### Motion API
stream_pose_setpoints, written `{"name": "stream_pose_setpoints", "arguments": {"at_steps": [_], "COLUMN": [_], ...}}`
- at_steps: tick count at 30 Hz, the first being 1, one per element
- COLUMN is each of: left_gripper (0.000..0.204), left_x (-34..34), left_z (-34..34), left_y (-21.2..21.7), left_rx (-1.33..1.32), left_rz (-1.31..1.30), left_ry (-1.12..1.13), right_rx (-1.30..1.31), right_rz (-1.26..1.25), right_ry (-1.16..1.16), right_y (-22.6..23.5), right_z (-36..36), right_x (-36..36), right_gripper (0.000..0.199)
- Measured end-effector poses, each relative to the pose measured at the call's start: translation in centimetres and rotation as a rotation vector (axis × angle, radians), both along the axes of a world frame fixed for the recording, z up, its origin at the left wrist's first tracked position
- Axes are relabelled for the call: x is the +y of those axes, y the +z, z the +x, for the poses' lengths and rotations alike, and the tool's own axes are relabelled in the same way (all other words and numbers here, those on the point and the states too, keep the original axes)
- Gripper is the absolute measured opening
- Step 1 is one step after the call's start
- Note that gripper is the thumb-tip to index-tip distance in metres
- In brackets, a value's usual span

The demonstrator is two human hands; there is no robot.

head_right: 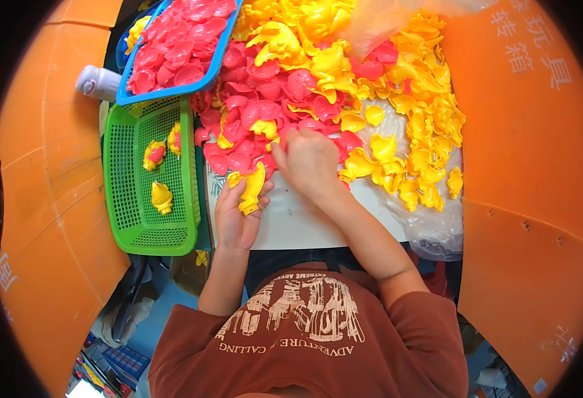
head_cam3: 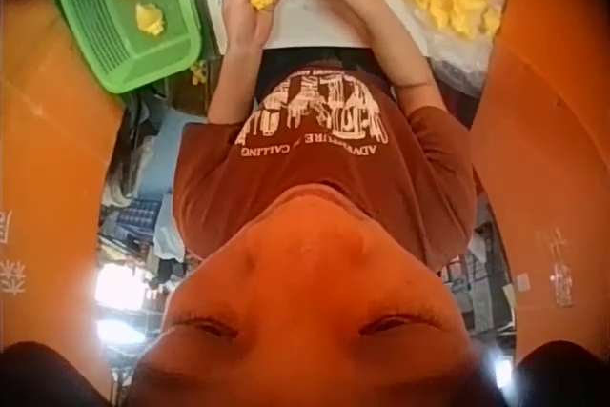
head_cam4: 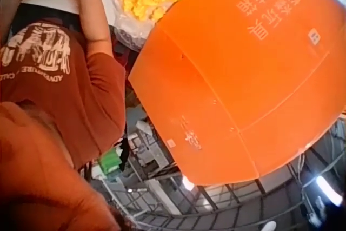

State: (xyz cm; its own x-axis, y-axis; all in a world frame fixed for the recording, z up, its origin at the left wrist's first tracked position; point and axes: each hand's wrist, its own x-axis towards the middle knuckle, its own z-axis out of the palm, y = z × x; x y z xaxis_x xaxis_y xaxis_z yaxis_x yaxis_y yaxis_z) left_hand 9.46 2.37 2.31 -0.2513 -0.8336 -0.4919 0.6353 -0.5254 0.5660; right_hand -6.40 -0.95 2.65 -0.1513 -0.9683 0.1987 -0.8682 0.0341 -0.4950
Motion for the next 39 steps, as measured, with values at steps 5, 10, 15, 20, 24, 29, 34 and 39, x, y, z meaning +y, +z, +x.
{"name": "stream_pose_setpoints", "arguments": {"at_steps": [5,10,15,20,24,29,34,39], "left_gripper": [0.025,0.021,0.021,0.027,0.024,0.053,0.048,0.045], "left_x": [-1.2,-1.5,-1.5,-1.6,-2.2,-1.8,-1.4,-1.3], "left_z": [-2.4,-4.9,-6.5,-7.5,-7.5,-7.7,-8.0,-8.4], "left_y": [0.3,0.6,1.4,1.1,2.2,2.6,2.7,3.8], "left_rx": [0.003,0.169,0.081,-0.024,0.071,0.273,0.325,0.353], "left_rz": [-0.041,-0.106,-0.193,-0.330,-0.198,-0.126,-0.163,-0.166], "left_ry": [0.010,-0.044,-0.015,0.049,0.015,-0.079,-0.078,-0.059], "right_rx": [-1.148,-0.414,-0.511,-0.544,-0.763,-0.754,-0.565,-0.455], "right_rz": [0.106,-0.247,-0.071,0.041,-0.114,-0.145,-0.236,-0.247], "right_ry": [0.162,0.307,0.291,0.172,0.081,0.171,0.125,0.133], "right_y": [1.6,3.3,4.6,5.5,5.5,4.5,4.2,4.3], "right_z": [-2.9,-2.3,-3.1,-3.0,-3.7,-3.1,-2.8,-3.0], "right_x": [2.3,4.7,5.4,5.7,6.4,6.2,5.7,5.9], "right_gripper": [0.017,0.020,0.015,0.010,0.010,0.008,0.009,0.009]}}
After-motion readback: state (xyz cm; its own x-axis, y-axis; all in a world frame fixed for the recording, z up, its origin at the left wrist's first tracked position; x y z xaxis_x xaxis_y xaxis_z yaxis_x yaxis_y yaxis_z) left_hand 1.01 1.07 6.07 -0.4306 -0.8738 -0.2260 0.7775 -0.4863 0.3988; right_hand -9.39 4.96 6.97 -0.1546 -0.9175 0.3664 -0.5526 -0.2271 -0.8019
